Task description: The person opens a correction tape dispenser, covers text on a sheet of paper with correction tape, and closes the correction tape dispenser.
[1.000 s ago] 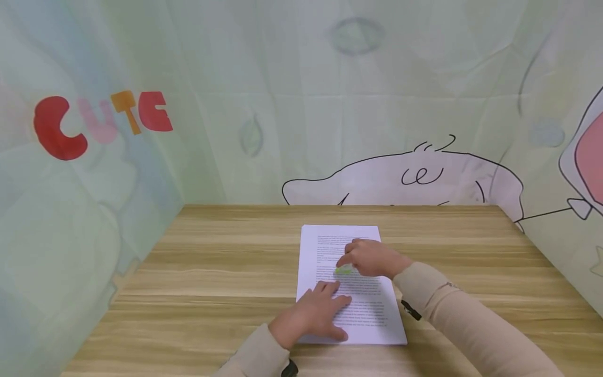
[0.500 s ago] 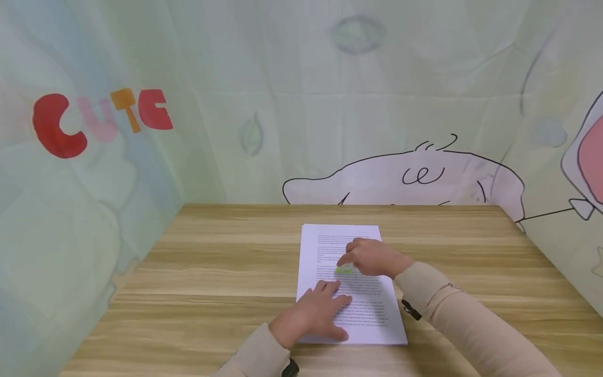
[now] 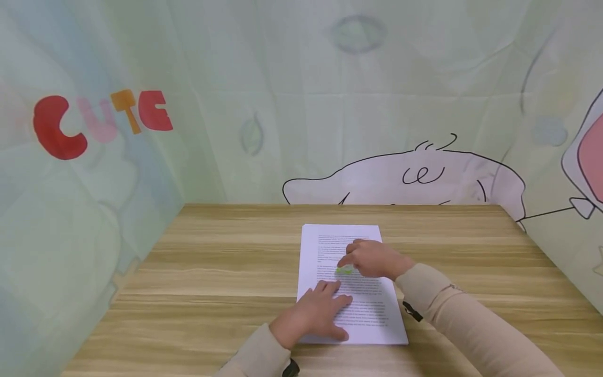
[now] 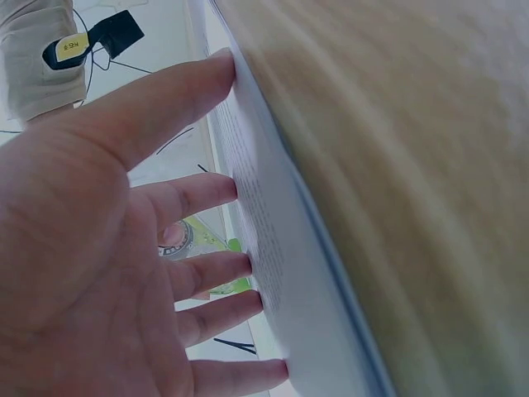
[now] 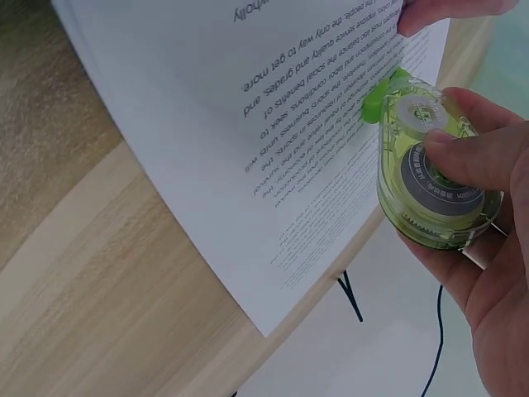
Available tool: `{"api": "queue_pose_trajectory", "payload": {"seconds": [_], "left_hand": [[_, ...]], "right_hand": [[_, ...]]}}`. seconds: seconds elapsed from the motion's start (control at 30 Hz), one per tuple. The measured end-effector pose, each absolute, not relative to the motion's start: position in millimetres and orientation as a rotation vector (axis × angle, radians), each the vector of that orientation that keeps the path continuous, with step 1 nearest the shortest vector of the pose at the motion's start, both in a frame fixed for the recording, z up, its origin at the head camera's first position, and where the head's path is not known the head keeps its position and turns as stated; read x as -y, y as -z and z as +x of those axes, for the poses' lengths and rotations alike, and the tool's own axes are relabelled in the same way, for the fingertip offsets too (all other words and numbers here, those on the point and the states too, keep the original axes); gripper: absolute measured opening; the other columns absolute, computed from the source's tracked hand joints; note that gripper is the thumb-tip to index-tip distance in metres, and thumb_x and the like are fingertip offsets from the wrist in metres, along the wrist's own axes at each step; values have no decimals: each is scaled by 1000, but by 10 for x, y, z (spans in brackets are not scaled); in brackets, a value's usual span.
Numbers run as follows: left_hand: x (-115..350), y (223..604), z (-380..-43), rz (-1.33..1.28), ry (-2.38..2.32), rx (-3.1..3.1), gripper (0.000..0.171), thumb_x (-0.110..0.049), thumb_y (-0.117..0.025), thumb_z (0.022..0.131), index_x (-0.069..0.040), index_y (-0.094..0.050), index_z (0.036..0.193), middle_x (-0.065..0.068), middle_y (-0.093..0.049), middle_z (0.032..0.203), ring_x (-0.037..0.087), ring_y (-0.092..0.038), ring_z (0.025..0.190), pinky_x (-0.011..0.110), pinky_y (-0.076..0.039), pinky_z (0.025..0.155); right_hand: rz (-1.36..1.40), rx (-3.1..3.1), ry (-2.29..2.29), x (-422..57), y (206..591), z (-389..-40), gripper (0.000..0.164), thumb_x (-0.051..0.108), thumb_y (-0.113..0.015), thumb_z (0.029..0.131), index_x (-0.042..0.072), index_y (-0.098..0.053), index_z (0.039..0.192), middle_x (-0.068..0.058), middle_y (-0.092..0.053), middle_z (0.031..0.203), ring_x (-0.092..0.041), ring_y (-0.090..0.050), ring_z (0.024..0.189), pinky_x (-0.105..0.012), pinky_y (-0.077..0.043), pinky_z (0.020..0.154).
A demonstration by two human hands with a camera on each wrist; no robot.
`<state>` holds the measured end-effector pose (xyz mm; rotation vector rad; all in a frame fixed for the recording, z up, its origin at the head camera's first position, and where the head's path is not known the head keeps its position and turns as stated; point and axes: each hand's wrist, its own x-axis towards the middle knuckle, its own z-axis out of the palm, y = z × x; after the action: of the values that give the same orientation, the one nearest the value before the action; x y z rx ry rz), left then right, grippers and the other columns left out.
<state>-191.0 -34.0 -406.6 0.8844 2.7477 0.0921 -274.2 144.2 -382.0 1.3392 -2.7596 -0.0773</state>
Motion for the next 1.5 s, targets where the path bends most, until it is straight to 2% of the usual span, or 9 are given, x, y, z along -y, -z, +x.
{"api": "queue_pose_trajectory", "payload": {"seconds": [1.0,1.5], "left_hand": [[354,4063,-1923,884,-124,-2740,70,-52,-68,72,-29,-46,134,7,-35,146,27,-34,131,51,-39,100],[350,4035,-1908,872,-108,-2741,69,-53,-69,72,-31,-47,134,5,-36,146,26,-35,131,48,-40,100]], "right_hand": [[1352,2743,213,-1415,3796,-2706,40,-1,-58,80,26,-69,106,1,-67,95,-17,-61,91,-32,-50,86],[1325,2780,201,-1422,3804,-2713,41,-1,-59,80,28,-69,106,2,-67,98,-17,-61,93,-33,-50,87]]}}
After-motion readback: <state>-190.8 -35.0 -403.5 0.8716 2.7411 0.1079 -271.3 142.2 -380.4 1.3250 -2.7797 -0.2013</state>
